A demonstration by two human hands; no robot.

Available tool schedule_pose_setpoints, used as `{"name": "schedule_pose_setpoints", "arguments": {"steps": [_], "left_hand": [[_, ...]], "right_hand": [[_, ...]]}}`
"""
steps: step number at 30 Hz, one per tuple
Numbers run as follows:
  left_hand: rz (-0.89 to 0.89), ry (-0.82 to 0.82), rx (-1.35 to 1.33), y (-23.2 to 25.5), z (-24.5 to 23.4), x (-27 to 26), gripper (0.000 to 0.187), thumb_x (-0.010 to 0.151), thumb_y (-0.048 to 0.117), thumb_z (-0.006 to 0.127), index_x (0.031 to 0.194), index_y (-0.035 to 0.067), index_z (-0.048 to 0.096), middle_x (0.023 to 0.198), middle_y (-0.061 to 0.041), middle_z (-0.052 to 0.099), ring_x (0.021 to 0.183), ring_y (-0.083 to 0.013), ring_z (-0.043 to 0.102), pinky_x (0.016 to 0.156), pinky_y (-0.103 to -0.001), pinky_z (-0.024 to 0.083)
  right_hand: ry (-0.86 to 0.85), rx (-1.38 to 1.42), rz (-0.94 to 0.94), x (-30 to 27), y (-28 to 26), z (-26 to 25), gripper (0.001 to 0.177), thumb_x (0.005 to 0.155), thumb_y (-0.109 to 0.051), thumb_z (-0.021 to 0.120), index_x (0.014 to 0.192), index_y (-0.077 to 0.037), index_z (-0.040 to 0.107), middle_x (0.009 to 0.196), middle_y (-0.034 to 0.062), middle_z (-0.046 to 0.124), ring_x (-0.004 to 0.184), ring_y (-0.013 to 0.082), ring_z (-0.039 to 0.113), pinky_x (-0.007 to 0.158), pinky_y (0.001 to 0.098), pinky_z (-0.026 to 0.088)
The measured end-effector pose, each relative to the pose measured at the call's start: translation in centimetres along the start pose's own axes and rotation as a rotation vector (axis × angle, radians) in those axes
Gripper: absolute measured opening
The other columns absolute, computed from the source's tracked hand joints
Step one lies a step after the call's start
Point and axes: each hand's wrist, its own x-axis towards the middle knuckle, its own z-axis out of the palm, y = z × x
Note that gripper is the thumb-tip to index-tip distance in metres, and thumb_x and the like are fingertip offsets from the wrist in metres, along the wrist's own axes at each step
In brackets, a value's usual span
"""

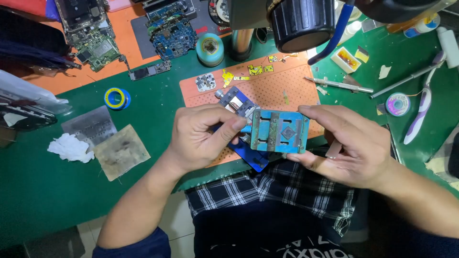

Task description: The person applies flux to a circuit board held in a blue vise and then uses a soldering iron and solder wire to solder components on the board. The person works on different sections of the board throughout the video.

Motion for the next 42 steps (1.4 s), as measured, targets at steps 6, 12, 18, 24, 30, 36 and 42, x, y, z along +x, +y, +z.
{"name": "schedule_pose_setpoints", "arguments": {"steps": [6,12,18,24,30,36,42], "left_hand": [[-0.172,-0.072,-0.146,0.05,-0.30,-0.26,0.021,0.080,0.016,0.057,0.095,0.001,0.053,0.080,-0.006,0.059,0.071,-0.0108,0.059,0.065,-0.019,0.051],[-0.123,-0.079,-0.029,-0.07,-0.24,-0.21,0.010,0.081,0.014,0.057,0.084,0.005,0.055,0.075,-0.003,0.058,0.064,-0.0111,0.054,0.059,-0.020,0.045],[-0.092,-0.081,0.021,-0.04,-0.18,-0.17,0.014,0.084,0.021,0.052,0.081,0.007,0.054,0.068,-0.001,0.056,0.056,-0.0101,0.050,0.053,-0.021,0.040],[0.002,-0.085,0.094,-0.40,-0.09,-0.25,0.017,0.085,0.018,0.048,0.076,0.005,0.054,0.068,-0.002,0.057,0.059,-0.0140,0.055,0.056,-0.022,0.042],[0.044,-0.105,0.083,-0.46,-0.02,-0.16,0.023,0.086,0.018,0.045,0.070,0.004,0.053,0.061,-0.003,0.054,0.053,-0.0151,0.051,0.050,-0.023,0.039],[0.051,-0.089,0.036,-0.40,0.01,-0.15,0.015,0.084,0.015,0.051,0.074,0.004,0.052,0.067,-0.005,0.057,0.057,-0.0148,0.054,0.054,-0.022,0.042],[0.040,-0.057,0.048,0.02,-0.33,-0.18,0.010,0.077,0.012,0.063,0.083,0.007,0.058,0.075,-0.005,0.062,0.063,-0.0113,0.061,0.060,-0.019,0.047]], "right_hand": [[0.013,-0.013,0.008,0.03,0.38,-0.03,0.050,0.070,-0.023,0.068,0.101,0.012,0.053,0.091,0.0242,0.059,0.053,0.0159,0.046,0.040,0.0189,0.036],[0.018,-0.005,0.027,-0.08,0.44,-0.04,0.049,0.069,-0.024,0.068,0.101,0.010,0.053,0.089,0.0222,0.059,0.047,0.0129,0.040,0.039,0.0184,0.033],[0.028,0.026,0.019,-0.27,0.55,0.07,0.051,0.068,-0.023,0.071,0.102,0.010,0.052,0.091,0.0232,0.059,0.045,0.0112,0.038,0.038,0.0169,0.034],[-0.002,0.034,0.029,-0.15,0.29,0.01,0.050,0.068,-0.023,0.070,0.102,0.010,0.051,0.091,0.0235,0.058,0.053,0.0143,0.046,0.038,0.0178,0.036],[-0.009,0.015,0.011,-0.36,0.41,0.15,0.051,0.068,-0.023,0.071,0.102,0.010,0.052,0.090,0.0228,0.058,0.067,0.0200,0.055,0.042,0.0207,0.040],[0.002,0.020,0.040,-0.23,0.30,0.12,0.051,0.067,-0.025,0.070,0.101,0.010,0.053,0.092,0.0232,0.059,0.054,0.0136,0.049,0.038,0.0172,0.038],[-0.015,0.046,0.089,-0.72,0.79,-0.02,0.053,0.066,-0.026,0.070,0.104,0.007,0.053,0.095,0.0201,0.059,0.051,0.0114,0.044,0.041,0.0178,0.037]]}}
